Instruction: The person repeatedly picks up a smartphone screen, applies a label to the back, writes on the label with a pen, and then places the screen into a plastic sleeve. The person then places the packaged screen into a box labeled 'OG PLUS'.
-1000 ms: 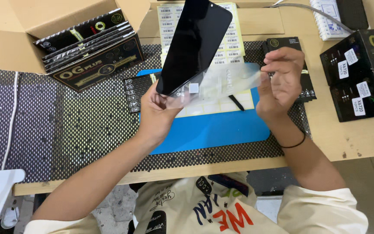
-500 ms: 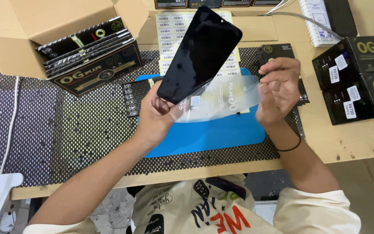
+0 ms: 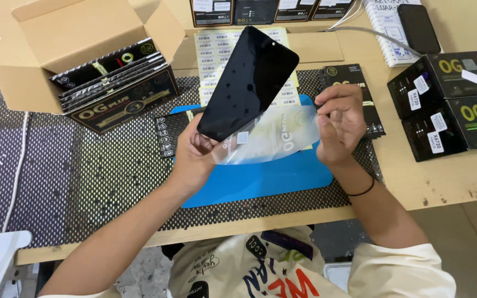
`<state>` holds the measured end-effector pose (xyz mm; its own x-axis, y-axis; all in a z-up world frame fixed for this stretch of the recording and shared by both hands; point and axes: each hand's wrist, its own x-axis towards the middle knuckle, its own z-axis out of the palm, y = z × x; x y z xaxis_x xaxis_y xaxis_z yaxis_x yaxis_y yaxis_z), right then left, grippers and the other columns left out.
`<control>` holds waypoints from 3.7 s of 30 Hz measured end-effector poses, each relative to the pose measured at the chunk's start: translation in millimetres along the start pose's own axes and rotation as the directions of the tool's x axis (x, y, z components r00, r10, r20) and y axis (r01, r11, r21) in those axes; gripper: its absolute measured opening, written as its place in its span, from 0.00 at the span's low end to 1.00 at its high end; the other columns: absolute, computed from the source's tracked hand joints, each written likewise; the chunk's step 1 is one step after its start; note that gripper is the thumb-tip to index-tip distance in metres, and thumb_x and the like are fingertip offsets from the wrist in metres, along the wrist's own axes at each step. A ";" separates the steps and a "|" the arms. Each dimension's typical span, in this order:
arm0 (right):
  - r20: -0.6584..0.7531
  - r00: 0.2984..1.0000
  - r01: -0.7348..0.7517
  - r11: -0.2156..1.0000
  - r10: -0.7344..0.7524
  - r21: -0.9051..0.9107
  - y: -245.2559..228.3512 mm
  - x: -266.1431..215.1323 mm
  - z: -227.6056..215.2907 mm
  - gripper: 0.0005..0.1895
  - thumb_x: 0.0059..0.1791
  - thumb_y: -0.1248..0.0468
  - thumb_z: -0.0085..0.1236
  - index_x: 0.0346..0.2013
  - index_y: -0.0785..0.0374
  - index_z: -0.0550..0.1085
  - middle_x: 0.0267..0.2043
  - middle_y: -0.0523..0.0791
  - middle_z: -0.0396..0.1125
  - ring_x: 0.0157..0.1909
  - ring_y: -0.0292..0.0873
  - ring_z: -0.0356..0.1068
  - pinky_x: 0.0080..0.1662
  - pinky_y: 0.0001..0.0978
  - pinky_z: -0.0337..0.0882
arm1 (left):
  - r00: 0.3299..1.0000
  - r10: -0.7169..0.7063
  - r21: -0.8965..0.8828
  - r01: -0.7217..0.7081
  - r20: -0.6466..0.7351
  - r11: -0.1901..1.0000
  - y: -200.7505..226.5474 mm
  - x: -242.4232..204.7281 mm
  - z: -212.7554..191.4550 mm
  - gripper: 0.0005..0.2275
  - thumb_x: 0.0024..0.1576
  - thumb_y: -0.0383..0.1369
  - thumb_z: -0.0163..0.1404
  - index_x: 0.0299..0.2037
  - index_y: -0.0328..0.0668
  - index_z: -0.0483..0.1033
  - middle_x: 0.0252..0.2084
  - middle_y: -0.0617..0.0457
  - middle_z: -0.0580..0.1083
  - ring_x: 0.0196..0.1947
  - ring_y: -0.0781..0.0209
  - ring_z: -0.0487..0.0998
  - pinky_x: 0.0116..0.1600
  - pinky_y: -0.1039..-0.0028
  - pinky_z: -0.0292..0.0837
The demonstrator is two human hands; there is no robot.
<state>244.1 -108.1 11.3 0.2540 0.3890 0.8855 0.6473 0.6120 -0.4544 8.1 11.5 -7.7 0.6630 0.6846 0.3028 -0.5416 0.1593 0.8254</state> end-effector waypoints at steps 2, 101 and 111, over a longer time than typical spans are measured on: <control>-0.002 1.000 -0.002 1.000 0.002 0.007 0.7 -0.7 1.4 0.12 0.54 0.60 0.54 0.30 0.65 0.67 0.43 0.53 0.61 0.45 0.46 0.61 0.51 0.35 0.65 | 1.000 0.000 -0.009 0.000 0.002 1.000 -8.3 -0.5 -4.9 0.19 0.53 0.19 0.58 0.54 0.33 0.70 0.47 0.40 0.80 0.49 0.53 0.82 0.47 0.68 0.82; 0.570 0.796 -0.025 0.951 0.205 -0.307 -30.8 -12.3 42.3 0.12 0.53 0.66 0.55 0.48 0.59 0.83 0.12 0.42 0.64 0.12 0.39 0.63 0.20 0.26 0.62 | 0.971 -0.195 0.213 0.221 -0.138 0.952 -21.6 -16.1 17.6 0.21 0.69 0.38 0.36 0.64 0.29 0.68 0.49 0.36 0.78 0.48 0.51 0.80 0.50 0.55 0.81; 0.387 0.875 -0.130 0.911 0.291 -0.392 3.0 -14.7 20.9 0.14 0.53 0.69 0.56 0.52 0.58 0.83 0.11 0.42 0.62 0.15 0.38 0.62 0.23 0.25 0.61 | 0.978 -0.156 0.233 0.185 -0.135 0.955 -8.4 -17.3 24.7 0.19 0.69 0.34 0.37 0.65 0.29 0.66 0.47 0.35 0.77 0.48 0.51 0.79 0.50 0.53 0.82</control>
<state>227.3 -97.7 -5.1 0.1328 0.7850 0.6050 0.8381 0.2369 -0.4913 14.0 -19.3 -8.2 0.6635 0.7410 0.1029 -0.2741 0.1128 0.9551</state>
